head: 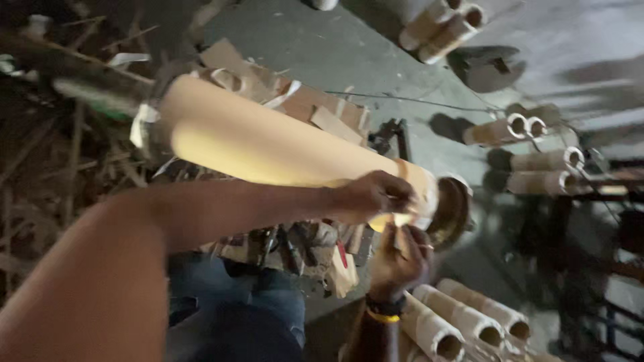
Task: The person wraps a white paper strip around a rotating cylindrical paper roll mounted on a lathe. They use a wooden stick to guide the strip and a hammer to tap it into place, repeating the process to build up layers on the roll's end.
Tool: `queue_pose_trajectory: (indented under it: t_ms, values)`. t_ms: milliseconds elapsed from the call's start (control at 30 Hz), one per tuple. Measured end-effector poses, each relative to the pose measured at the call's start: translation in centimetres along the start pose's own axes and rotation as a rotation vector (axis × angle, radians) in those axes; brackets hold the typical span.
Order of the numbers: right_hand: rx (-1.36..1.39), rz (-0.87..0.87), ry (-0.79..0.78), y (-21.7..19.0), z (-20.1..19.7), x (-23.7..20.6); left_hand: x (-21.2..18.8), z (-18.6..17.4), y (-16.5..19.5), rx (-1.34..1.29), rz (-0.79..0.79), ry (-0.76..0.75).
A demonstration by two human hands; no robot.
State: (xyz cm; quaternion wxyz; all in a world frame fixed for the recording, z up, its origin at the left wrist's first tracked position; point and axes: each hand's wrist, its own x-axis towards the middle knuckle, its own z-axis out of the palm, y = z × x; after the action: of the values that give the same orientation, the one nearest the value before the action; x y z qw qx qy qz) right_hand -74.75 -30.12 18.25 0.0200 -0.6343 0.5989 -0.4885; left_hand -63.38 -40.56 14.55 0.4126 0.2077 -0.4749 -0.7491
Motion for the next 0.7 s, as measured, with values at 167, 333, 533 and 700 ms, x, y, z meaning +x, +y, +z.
queue_pose_trajectory:
  t_ms: [167, 333, 533, 700]
  values:
    - [-0.152, -0.055, -0.088, -0.4, 0.4, 0.3, -0.2, -1.1, 0.5, -0.068, -0.021, -0.083]
    - [-0.303, -0.06, -0.074, -2.4, 0.0, -0.9, -1.8, -1.1, 1.7, 0.182, -0.039, -0.035]
    - [0.161, 0.854, -0.182, -2.0, -1.9, -4.1, -5.0, -1.0, 0.4, -0.279, -0.07, 0.021]
    - [-0.164, 0.571, -0.351, -2.6, -1.0, -2.5, -6.8, -3.5, 0.6, -0.041, -0.063, 0.094]
